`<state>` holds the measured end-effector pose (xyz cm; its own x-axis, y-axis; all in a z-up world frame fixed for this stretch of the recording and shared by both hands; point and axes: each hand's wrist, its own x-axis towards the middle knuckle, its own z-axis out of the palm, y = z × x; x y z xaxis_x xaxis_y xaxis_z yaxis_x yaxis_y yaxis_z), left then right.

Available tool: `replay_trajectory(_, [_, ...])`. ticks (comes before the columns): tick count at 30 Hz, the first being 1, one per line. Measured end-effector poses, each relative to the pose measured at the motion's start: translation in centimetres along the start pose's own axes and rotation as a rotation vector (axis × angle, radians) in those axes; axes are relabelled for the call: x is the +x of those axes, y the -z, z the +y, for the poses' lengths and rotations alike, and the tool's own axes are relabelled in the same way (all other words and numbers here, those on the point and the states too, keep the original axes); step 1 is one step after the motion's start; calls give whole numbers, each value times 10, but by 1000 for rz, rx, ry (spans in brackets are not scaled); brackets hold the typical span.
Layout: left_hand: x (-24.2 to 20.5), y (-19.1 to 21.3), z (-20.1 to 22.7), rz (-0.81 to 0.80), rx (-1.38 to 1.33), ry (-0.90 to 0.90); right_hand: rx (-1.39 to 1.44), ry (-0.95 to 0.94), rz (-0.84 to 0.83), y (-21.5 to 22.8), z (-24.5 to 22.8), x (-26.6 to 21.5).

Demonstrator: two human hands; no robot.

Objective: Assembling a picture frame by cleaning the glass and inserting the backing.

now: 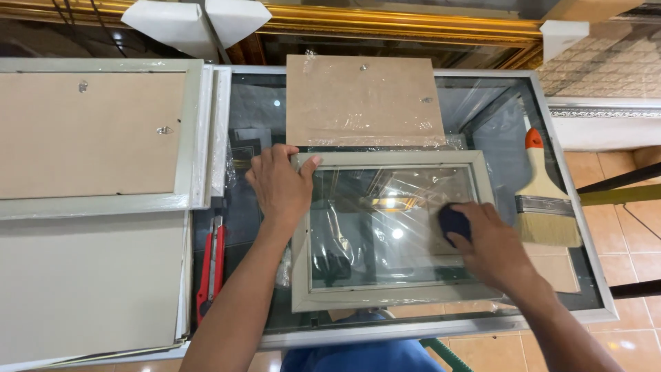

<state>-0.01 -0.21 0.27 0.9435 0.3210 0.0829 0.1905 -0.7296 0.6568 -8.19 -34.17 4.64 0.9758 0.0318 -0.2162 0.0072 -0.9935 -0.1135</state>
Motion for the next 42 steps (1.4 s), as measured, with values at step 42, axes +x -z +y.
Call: replay_trajectory(42, [8,0,-26,39,-108,-166,393,-521,17,51,118,60])
